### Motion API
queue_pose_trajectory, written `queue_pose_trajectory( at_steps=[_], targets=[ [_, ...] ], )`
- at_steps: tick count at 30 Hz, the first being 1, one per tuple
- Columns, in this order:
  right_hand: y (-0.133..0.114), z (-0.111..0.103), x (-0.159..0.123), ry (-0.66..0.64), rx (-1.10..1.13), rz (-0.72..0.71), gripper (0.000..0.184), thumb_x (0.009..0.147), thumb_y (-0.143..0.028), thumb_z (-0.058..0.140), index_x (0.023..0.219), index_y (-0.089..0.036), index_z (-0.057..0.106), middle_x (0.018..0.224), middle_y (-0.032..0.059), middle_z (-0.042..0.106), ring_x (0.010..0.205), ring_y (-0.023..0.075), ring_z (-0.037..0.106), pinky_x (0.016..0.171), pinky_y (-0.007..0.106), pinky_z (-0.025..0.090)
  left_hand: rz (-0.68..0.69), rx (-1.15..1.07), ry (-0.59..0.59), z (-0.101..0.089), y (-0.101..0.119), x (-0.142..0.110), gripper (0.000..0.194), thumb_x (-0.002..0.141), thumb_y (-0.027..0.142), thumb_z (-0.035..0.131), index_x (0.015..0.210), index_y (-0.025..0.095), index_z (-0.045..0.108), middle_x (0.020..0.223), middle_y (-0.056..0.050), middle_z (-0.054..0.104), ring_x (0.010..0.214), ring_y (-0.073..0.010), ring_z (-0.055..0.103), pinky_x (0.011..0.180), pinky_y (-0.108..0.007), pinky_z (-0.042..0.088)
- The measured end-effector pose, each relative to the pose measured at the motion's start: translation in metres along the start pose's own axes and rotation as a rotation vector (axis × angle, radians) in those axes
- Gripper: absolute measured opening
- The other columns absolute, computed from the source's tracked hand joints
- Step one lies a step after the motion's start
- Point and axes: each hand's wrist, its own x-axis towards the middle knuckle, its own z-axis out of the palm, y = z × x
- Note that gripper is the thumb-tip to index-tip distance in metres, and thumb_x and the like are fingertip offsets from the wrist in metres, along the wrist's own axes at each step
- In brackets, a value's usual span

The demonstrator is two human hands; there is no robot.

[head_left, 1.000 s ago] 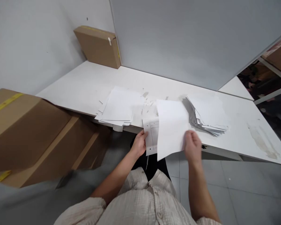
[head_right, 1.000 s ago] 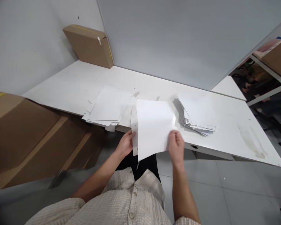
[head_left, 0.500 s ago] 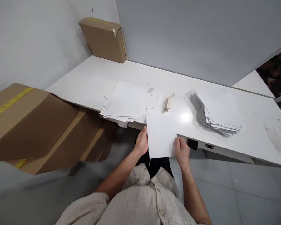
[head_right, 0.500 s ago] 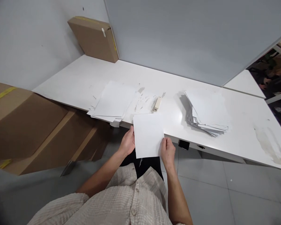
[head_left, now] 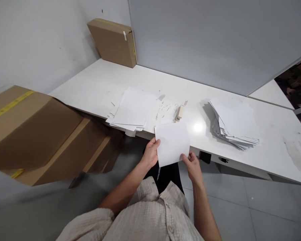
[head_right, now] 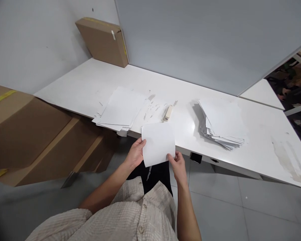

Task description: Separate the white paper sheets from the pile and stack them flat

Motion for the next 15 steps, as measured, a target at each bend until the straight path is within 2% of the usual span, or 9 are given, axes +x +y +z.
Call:
queue_pose_trajectory(
  at_steps=[2,4,7,10,13,15],
  targets=[
    [0.001,-0.001,-0.003,-0.09,0.143,0.045,0.036,0.071,-0.047,0.066,0.093,-0.019,0.058,0.089,0.0069,0.068,0.078,0.0209,0.062,0.071,0.035,0.05,0.032,-0.015,0.007,0.0,0.002,-0.001,0.029,0.066,0.031,0.076,0.087,0.016,0.063,0.088,-0.005,0.071,0.094,-0.0218,0.065,0.088,-0.036,0.047],
    [-0.007,-0.007,-0.005,-0.071,0.145,0.023,0.033,0.07,-0.046,0.067,0.088,-0.019,0.06,0.084,0.0052,0.068,0.073,0.0198,0.061,0.069,0.034,0.05,0.087,-0.024,-0.004,0.001,0.007,0.0,0.03,0.066,0.029,0.076,0.089,0.016,0.063,0.089,-0.005,0.071,0.093,-0.0208,0.064,0.089,-0.035,0.047],
    [-0.039,-0.024,-0.003,0.048,-0.067,-0.132,0.03,0.071,-0.045,0.067,0.085,-0.019,0.063,0.076,0.0023,0.066,0.067,0.0177,0.058,0.063,0.031,0.047,0.164,-0.009,-0.064,0.007,0.019,0.007,0.034,0.063,0.023,0.077,0.093,0.019,0.061,0.09,-0.003,0.069,0.087,-0.0178,0.065,0.084,-0.033,0.048],
    [-0.086,-0.045,0.004,0.176,-0.357,-0.35,0.027,0.075,-0.045,0.063,0.087,-0.021,0.064,0.073,0.0011,0.063,0.062,0.0159,0.055,0.058,0.028,0.044,0.29,0.087,-0.117,0.016,0.038,0.017,0.045,0.061,0.021,0.078,0.101,0.023,0.059,0.086,0.0,0.068,0.078,-0.0152,0.063,0.075,-0.029,0.049],
    [-0.127,-0.058,0.014,0.251,-0.614,-0.566,0.025,0.08,-0.044,0.058,0.089,-0.023,0.064,0.079,0.0031,0.063,0.064,0.0167,0.055,0.059,0.028,0.044,0.472,0.307,-0.131,0.022,0.055,0.028,0.044,0.062,0.022,0.078,0.103,0.021,0.061,0.085,-0.001,0.067,0.076,-0.0149,0.061,0.072,-0.026,0.047],
    [-0.141,-0.059,0.024,0.232,-0.723,-0.64,0.022,0.083,-0.043,0.054,0.089,-0.024,0.063,0.082,0.0042,0.063,0.067,0.0173,0.056,0.059,0.028,0.043,0.558,0.523,-0.13,0.021,0.058,0.035,0.035,0.065,0.024,0.075,0.098,0.02,0.065,0.088,-0.003,0.067,0.081,-0.0165,0.06,0.074,-0.025,0.046]
  ],
)
